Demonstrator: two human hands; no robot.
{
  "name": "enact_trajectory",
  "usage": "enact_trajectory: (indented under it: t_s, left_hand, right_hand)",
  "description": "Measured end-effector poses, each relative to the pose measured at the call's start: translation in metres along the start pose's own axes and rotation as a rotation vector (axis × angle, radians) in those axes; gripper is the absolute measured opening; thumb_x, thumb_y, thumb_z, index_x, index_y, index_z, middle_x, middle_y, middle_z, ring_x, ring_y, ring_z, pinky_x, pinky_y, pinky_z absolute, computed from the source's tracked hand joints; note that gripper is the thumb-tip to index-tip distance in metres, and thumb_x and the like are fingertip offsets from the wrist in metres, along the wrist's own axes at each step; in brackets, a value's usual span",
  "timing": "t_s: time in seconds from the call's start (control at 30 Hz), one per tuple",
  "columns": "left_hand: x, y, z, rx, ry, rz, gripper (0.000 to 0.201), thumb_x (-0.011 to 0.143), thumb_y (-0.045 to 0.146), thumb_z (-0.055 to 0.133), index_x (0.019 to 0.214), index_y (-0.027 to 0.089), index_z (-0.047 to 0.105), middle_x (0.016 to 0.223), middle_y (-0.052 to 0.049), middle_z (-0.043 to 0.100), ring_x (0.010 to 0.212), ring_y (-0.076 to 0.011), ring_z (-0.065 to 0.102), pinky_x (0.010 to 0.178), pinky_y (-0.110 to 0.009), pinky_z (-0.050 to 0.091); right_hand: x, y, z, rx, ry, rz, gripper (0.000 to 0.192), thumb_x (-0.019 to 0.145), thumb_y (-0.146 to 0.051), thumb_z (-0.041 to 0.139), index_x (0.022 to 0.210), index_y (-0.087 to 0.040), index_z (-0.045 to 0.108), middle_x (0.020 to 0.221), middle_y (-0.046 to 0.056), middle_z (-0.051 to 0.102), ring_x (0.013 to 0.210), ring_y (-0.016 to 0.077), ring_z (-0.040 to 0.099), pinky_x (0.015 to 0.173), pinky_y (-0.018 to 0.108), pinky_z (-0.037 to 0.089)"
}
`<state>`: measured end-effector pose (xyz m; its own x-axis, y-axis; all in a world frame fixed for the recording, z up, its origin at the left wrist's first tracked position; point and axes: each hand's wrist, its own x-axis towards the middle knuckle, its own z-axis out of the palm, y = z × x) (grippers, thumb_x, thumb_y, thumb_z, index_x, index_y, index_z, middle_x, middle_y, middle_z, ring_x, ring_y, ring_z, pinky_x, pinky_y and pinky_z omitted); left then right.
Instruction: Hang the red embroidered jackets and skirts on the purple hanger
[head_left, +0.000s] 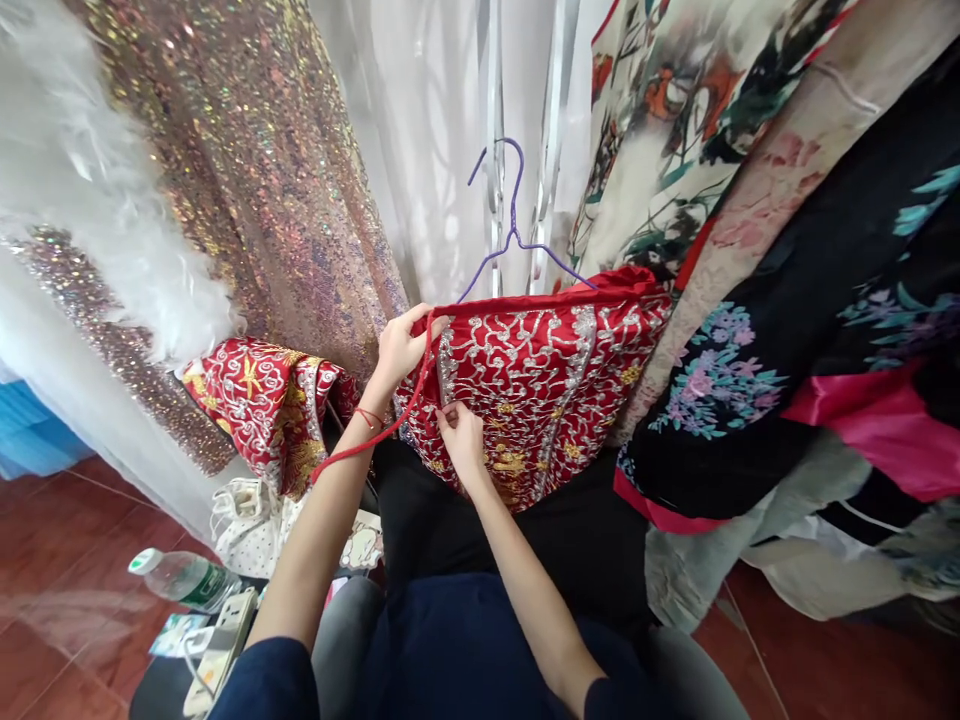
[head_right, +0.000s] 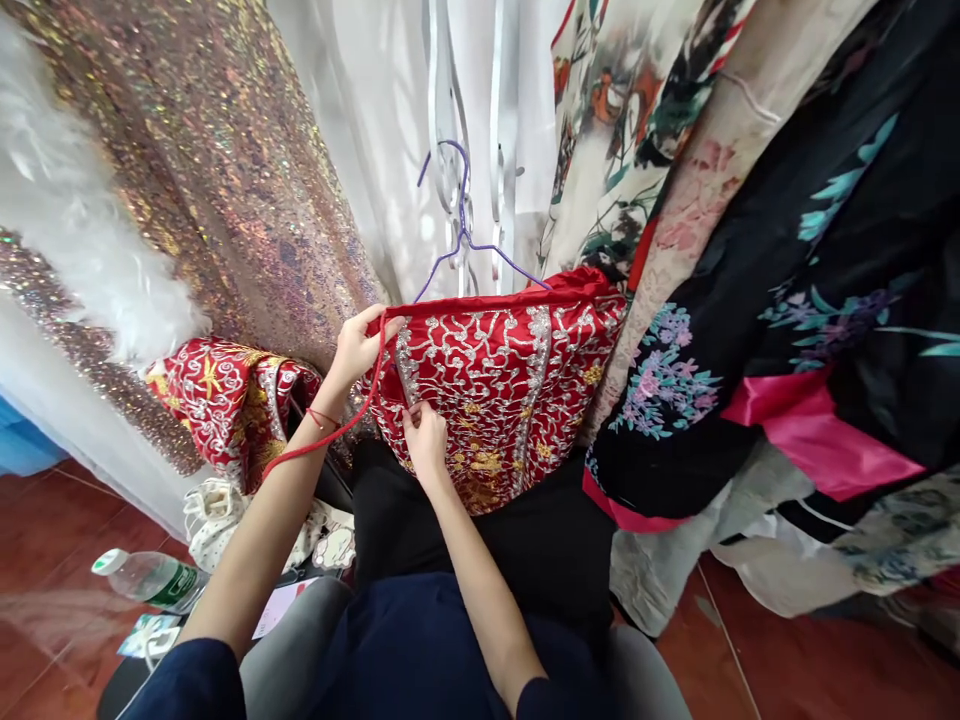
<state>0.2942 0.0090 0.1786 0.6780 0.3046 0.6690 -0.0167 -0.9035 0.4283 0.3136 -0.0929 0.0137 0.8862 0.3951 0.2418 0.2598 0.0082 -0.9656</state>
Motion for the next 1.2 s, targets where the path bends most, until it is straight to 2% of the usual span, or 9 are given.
enact_trajectory:
  t_s: [0.2, 0.33, 0.53, 0.77, 0.93, 1.07, 1.13, 1.2]
  left_hand:
    - [-0.006, 0.007, 0.002, -0.021, -0.001, -0.014, 0.025, 0.092, 0.043, 0.057, 0.086, 0.021, 0.068, 0.068, 0.002, 0.058, 0.065, -0.0128, 0.049, 0.066, -0.025, 0.037]
    - [-0.007, 0.007, 0.0, -0.018, -0.009, -0.024, 0.027, 0.093, 0.043, 0.057, 0.085, 0.02, 0.067, 0.066, 0.003, 0.056, 0.065, -0.0128, 0.048, 0.065, -0.024, 0.036]
    - [-0.007, 0.007, 0.0, -0.025, 0.004, -0.023, 0.029, 0.092, 0.045, 0.057, 0.083, 0.02, 0.067, 0.065, 0.003, 0.054, 0.063, -0.0121, 0.046, 0.064, -0.025, 0.034]
    - [-0.006, 0.008, 0.0, -0.003, 0.004, -0.033, 0.029, 0.092, 0.045, 0.056, 0.087, 0.02, 0.069, 0.067, 0.002, 0.058, 0.064, -0.0125, 0.048, 0.066, -0.025, 0.036]
    - [-0.01, 0.007, 0.002, -0.013, 0.004, 0.003, 0.028, 0.093, 0.044, 0.056, 0.086, 0.02, 0.068, 0.068, 0.003, 0.059, 0.064, -0.0124, 0.048, 0.065, -0.025, 0.036]
    - [-0.009, 0.01, 0.004, 0.012, 0.008, -0.039, 0.028, 0.093, 0.045, 0.056, 0.092, 0.021, 0.07, 0.069, 0.002, 0.061, 0.065, -0.0137, 0.051, 0.068, -0.027, 0.04]
    - [-0.004, 0.005, 0.002, 0.004, -0.008, -0.055, 0.029, 0.092, 0.046, 0.056, 0.098, 0.022, 0.071, 0.078, 0.0, 0.067, 0.073, -0.016, 0.058, 0.075, -0.029, 0.044]
    - [0.0, -0.006, -0.002, -0.077, -0.063, -0.053, 0.033, 0.091, 0.047, 0.058, 0.113, 0.023, 0.067, 0.099, -0.003, 0.071, 0.091, -0.0193, 0.063, 0.088, -0.032, 0.047]
  right_hand:
    - [-0.003, 0.003, -0.006, -0.042, 0.027, 0.007, 0.012, 0.083, -0.029, 0.063, 0.075, -0.023, 0.057, 0.072, 0.005, 0.071, 0.066, 0.0213, 0.065, 0.072, 0.032, 0.048]
    - [-0.002, 0.003, -0.004, 0.006, 0.011, 0.033, 0.011, 0.074, -0.024, 0.065, 0.068, -0.023, 0.056, 0.065, 0.002, 0.069, 0.065, 0.0204, 0.065, 0.073, 0.031, 0.049]
    - [-0.002, 0.006, -0.008, 0.221, -0.142, 0.105, 0.022, 0.075, -0.04, 0.06, 0.061, -0.022, 0.058, 0.052, -0.001, 0.065, 0.045, 0.0156, 0.059, 0.052, 0.027, 0.047]
    - [-0.004, 0.005, -0.003, 0.437, -0.156, 0.156, 0.019, 0.067, -0.04, 0.063, 0.065, -0.022, 0.06, 0.064, 0.003, 0.071, 0.059, 0.0184, 0.068, 0.054, 0.027, 0.049]
    - [-0.005, 0.005, 0.0, 0.533, -0.176, 0.22, 0.024, 0.067, -0.044, 0.066, 0.067, -0.023, 0.055, 0.073, 0.004, 0.072, 0.074, 0.0219, 0.073, 0.059, 0.029, 0.055]
    - [-0.006, 0.002, -0.002, 0.581, -0.188, 0.244, 0.029, 0.062, -0.045, 0.073, 0.066, -0.022, 0.055, 0.075, 0.002, 0.07, 0.083, 0.0228, 0.072, 0.067, 0.031, 0.059]
    - [-0.007, 0.001, -0.004, 0.596, -0.204, 0.252, 0.031, 0.059, -0.046, 0.076, 0.066, -0.021, 0.059, 0.075, 0.002, 0.07, 0.086, 0.0229, 0.072, 0.072, 0.032, 0.061]
    - [-0.008, -0.001, -0.009, 0.598, -0.233, 0.263, 0.033, 0.058, -0.047, 0.078, 0.068, -0.02, 0.062, 0.076, 0.003, 0.071, 0.085, 0.0233, 0.072, 0.071, 0.033, 0.061]
